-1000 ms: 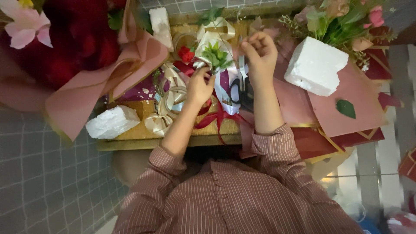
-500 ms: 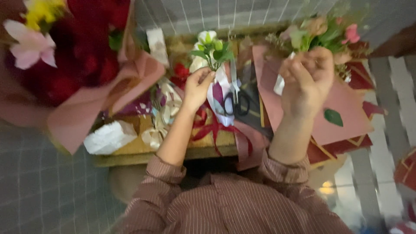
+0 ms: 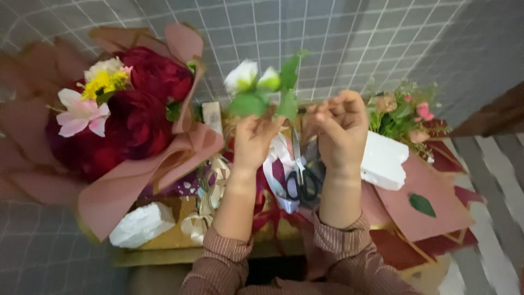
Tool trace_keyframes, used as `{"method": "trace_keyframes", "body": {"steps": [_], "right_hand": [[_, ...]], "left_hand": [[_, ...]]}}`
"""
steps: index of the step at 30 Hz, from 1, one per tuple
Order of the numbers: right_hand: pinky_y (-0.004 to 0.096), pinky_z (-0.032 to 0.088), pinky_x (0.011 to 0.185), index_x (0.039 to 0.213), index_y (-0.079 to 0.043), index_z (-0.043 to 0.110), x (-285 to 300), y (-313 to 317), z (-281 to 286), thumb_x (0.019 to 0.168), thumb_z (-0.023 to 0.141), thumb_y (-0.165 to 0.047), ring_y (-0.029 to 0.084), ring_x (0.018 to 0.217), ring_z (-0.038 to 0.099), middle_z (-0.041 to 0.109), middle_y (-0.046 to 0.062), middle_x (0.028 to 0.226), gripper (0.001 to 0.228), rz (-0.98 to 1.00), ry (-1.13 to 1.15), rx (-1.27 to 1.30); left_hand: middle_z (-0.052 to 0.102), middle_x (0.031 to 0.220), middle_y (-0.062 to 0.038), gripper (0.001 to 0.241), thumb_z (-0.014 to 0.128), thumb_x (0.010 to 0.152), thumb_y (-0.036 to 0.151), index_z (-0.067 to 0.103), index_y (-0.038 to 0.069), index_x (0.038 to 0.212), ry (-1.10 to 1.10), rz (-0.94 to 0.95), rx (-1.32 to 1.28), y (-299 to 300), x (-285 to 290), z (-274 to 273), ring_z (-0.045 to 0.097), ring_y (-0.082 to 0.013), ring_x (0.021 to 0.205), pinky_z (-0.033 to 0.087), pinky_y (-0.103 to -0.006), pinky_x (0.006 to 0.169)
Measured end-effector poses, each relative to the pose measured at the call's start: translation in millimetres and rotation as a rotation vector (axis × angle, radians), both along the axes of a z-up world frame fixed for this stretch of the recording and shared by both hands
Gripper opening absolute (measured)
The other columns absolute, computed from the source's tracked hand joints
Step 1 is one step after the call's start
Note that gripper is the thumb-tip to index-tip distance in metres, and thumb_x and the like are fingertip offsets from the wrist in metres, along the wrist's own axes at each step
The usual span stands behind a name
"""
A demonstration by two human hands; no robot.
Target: The person prepares floral elements by wrapping tape around artificial flower stems, cutting ribbon with scissors, and handling decorative materials at a workstation.
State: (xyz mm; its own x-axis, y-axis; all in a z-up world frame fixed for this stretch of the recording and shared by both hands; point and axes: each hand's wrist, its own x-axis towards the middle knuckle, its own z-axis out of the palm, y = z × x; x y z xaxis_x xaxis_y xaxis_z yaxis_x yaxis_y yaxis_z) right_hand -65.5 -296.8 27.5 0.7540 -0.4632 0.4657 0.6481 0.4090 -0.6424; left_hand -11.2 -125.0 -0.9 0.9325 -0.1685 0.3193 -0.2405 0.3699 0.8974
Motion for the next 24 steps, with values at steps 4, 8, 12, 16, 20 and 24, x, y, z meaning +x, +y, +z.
{"method": "trace_keyframes", "body": {"steps": [4, 8, 12, 16, 20, 24], "right_hand": [[0.038, 0.058, 0.051, 0.11, -0.004, 0.048, -1, 14, 11, 0.086, 0.074, 0.013, 0.027, 0.064, 0.07, 0.063, 0.017, 0.084, 0.039, 0.031, -0.073, 0.008], [0.038, 0.06, 0.052, 0.108, -0.002, 0.048, -1, 17, 17, 0.081, 0.075, 0.018, 0.03, 0.067, 0.074, 0.064, 0.018, 0.085, 0.043, -0.004, -0.025, -0.067], [0.039, 0.06, 0.049, 0.112, -0.003, 0.049, -10, 32, 34, 0.084, 0.075, 0.016, 0.029, 0.07, 0.075, 0.065, 0.019, 0.093, 0.043, -0.015, -0.015, -0.109], [0.036, 0.06, 0.05, 0.111, -0.003, 0.048, -14, 40, 33, 0.085, 0.075, 0.016, 0.029, 0.075, 0.076, 0.067, 0.023, 0.104, 0.042, 0.008, -0.029, -0.16], [0.032, 0.06, 0.051, 0.111, -0.003, 0.044, -14, 43, 26, 0.082, 0.076, 0.018, 0.029, 0.077, 0.077, 0.067, 0.026, 0.101, 0.047, 0.027, -0.022, -0.215], [0.028, 0.058, 0.05, 0.113, -0.006, 0.042, -14, 45, 25, 0.083, 0.078, 0.015, 0.025, 0.078, 0.076, 0.07, 0.025, 0.101, 0.051, 0.059, -0.014, -0.226]], "left_hand": [[0.072, 0.068, -0.007, 0.019, 0.088, 0.083, 0.012, 0.071, 0.007, 0.08, 0.01, 0.053, -0.014, 5, -14, 39, 0.065, -0.0067, 0.062, 0.049, -0.0184, 0.055], [0.071, 0.065, -0.014, 0.012, 0.083, 0.087, 0.002, 0.071, 0.003, 0.086, -0.046, -0.037, -0.105, 3, 0, 13, 0.07, -0.0137, 0.062, 0.051, -0.0194, 0.057], [0.072, 0.066, -0.014, 0.012, 0.081, 0.089, 0.005, 0.069, 0.003, 0.089, -0.09, -0.002, -0.121, 8, -6, 18, 0.07, -0.0134, 0.061, 0.05, -0.0198, 0.058], [0.07, 0.066, -0.012, 0.012, 0.078, 0.092, 0.002, 0.068, 0.002, 0.084, -0.188, 0.047, -0.102, 18, -17, 38, 0.062, -0.0071, 0.064, 0.047, -0.0174, 0.057], [0.07, 0.07, -0.012, 0.01, 0.078, 0.09, 0.002, 0.071, 0.0, 0.085, -0.225, 0.073, -0.106, 22, -24, 40, 0.061, -0.0079, 0.063, 0.049, -0.0189, 0.055], [0.071, 0.074, -0.011, 0.01, 0.082, 0.088, 0.004, 0.073, -0.001, 0.088, -0.184, 0.089, -0.145, 18, -30, 43, 0.06, -0.0069, 0.064, 0.052, -0.0206, 0.053]]}}
